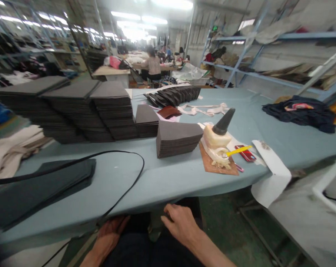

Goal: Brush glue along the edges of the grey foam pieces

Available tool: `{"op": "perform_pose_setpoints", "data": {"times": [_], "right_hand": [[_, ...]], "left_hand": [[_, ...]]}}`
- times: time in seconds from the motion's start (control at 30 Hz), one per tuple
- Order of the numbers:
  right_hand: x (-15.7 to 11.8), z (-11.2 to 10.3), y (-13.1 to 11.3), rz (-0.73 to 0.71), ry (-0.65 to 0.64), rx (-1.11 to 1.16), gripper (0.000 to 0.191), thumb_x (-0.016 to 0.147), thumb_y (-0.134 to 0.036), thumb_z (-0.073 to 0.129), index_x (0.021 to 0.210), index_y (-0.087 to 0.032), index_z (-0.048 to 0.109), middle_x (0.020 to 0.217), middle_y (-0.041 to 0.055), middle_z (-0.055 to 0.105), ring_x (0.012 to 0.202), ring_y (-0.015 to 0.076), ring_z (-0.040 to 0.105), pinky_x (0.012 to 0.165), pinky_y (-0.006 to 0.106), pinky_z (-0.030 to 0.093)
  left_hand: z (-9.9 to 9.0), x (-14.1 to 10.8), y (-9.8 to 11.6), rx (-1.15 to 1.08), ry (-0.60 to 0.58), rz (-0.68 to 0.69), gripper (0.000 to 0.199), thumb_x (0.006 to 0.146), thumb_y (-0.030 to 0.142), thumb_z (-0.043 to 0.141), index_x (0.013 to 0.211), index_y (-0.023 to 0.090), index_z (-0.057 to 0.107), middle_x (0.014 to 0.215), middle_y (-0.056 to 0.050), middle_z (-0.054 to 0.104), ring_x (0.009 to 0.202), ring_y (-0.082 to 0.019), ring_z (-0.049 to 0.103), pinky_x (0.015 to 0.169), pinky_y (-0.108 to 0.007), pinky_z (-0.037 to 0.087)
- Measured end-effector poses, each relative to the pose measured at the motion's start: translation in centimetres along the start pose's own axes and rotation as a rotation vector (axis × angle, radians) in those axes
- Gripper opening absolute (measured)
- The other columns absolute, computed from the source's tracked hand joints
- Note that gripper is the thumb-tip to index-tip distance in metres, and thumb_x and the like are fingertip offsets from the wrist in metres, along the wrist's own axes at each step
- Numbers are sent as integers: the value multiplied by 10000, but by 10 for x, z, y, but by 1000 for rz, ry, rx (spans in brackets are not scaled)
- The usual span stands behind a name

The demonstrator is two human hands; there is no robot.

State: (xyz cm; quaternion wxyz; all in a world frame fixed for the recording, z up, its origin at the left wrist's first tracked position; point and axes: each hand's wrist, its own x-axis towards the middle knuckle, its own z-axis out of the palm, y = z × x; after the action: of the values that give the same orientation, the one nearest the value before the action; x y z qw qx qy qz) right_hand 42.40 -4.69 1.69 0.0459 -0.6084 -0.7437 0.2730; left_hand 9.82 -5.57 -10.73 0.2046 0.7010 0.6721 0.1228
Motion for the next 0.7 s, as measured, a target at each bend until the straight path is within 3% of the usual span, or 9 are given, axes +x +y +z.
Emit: {"op": "perform_pose_setpoints", "data": {"times": [0.07, 0.13, 0.3, 0.4, 0.47, 0.6, 0.7], "right_hand": [[-6, 43, 24, 68, -38, -86, 248, 965, -276, 629, 1170, -240, 762, 1157, 123, 814, 1137, 311, 773, 988, 401, 586], [-12, 73, 46, 84, -51, -99, 287, 890, -271, 726, 1173, -256, 774, 1259, 153, 791, 1217, 350, 748, 1058, 445, 580], [-21, 119, 93, -99, 71, -115, 179, 1004, -377, 654, 1129, -303, 758, 1287, 99, 771, 1298, 321, 699, 1143, 497, 525], [-12, 133, 109, -249, 40, -115, 219, 1074, -387, 569, 1035, -250, 735, 1070, 83, 789, 1068, 245, 756, 996, 371, 549], [-4, 137, 113, -266, 21, -119, 322, 1109, -423, 520, 965, -217, 721, 958, 80, 779, 932, 217, 755, 892, 319, 529], [8, 137, 109, -211, 26, -127, 456, 1141, -498, 457, 943, -195, 735, 926, 105, 783, 893, 221, 753, 833, 300, 480], [16, 134, 103, -165, -17, -123, 457, 1131, -500, 494, 923, -197, 766, 909, 100, 800, 914, 239, 770, 818, 300, 459]], "left_hand": [[-8, -3, 1, -27, -85, 21, 353, 954, 490, 555, 1057, 303, 835, 991, -85, 785, 986, -297, 737, 917, -365, 606], [-15, -13, 4, -60, -168, 39, 403, 1005, 528, 501, 918, 298, 820, 879, -60, 758, 882, -266, 733, 848, -328, 588], [-18, -33, 10, -102, -275, 47, 600, 1084, 589, 344, 736, 243, 690, 713, -15, 662, 720, -201, 674, 777, -284, 513], [-9, -29, 8, -91, -278, 31, 626, 1073, 610, 345, 663, 227, 622, 651, -20, 617, 658, -195, 649, 713, -283, 474], [-5, -28, 5, -78, -254, 33, 618, 1070, 591, 351, 656, 226, 629, 627, -24, 603, 640, -193, 649, 696, -279, 468], [-12, -39, -6, -48, -169, 93, 550, 1076, 470, 340, 796, 236, 752, 670, -48, 658, 673, -187, 682, 712, -242, 512], [-17, -53, -27, -18, -108, 180, 421, 1021, 316, 404, 1003, 256, 820, 817, -77, 759, 790, -200, 742, 744, -218, 560]]}}
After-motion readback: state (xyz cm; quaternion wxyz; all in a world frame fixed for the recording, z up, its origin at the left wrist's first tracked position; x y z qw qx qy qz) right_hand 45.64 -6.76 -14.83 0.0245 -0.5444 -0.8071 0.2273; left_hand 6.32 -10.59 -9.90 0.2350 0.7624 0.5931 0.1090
